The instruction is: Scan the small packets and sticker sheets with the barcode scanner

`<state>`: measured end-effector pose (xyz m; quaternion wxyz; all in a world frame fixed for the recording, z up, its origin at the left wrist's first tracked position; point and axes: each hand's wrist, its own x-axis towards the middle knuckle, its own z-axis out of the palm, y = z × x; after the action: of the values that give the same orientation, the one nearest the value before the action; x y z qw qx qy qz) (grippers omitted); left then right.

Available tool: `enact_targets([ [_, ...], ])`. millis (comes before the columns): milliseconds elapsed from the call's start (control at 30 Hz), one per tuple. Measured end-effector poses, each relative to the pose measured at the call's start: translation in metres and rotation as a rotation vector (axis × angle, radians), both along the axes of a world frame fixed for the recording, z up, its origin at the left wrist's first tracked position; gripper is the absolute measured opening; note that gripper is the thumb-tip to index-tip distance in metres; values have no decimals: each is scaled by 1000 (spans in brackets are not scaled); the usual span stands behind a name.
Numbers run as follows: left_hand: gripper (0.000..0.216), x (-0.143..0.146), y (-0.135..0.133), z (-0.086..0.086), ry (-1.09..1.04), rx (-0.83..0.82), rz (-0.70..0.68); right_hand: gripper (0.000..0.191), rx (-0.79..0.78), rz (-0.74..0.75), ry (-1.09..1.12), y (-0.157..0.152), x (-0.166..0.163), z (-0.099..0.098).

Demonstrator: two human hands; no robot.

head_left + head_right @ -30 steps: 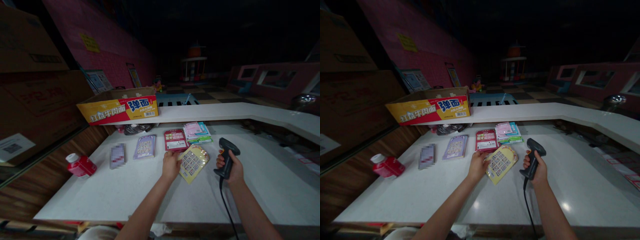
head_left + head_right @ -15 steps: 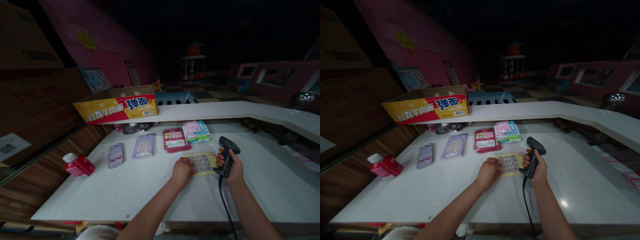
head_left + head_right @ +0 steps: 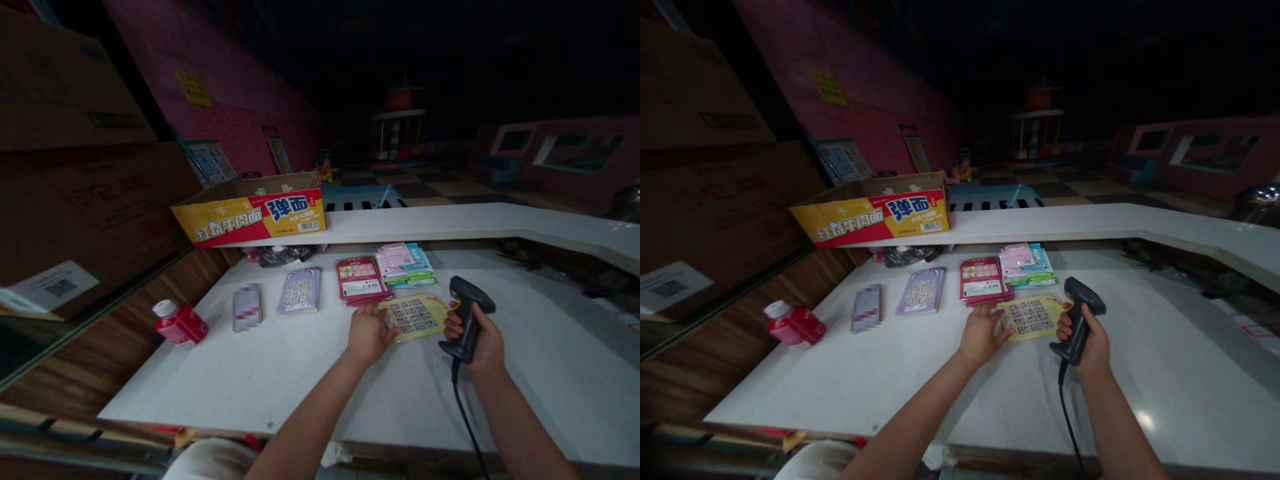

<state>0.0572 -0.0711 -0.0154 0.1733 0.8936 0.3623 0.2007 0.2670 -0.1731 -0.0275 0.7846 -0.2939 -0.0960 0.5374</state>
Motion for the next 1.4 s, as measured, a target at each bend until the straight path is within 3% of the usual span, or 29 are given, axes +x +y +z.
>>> enact_targets([
  [67,40,-24,16,6,-59,25,120,36,-5,18,-6,-1,-1,-1],
  [233,45,-93,61,27,150,145,733,35,-28,31,18,-1,-1,-4],
  [300,57,-113,73,32,254,87,911,36,-40,36,14,-1,-1,-4],
  [367,68,-126,79,34,323,-19,986,37,-46,37,-3,-1,-1,-5],
  [467,72,-134,83,34,385,-98,958,38,-52,36,-12,-1,-1,-5],
  [733,60,-141,86,41,393,-6,899,38,-69,26,1,-1,-3,-2],
  [967,44,-165,107,35,142,-179,908,38,-63,19,-7,-2,-4,-2],
  [1167,39,-172,105,34,19,-167,989,39,-61,25,-6,-2,-3,-4],
  [1267,33,-171,101,36,-192,-260,1006,39,-64,23,1,-2,-3,-4],
  [1400,15,-169,88,36,-801,-745,827,41,-57,30,0,-2,-3,-4],
])
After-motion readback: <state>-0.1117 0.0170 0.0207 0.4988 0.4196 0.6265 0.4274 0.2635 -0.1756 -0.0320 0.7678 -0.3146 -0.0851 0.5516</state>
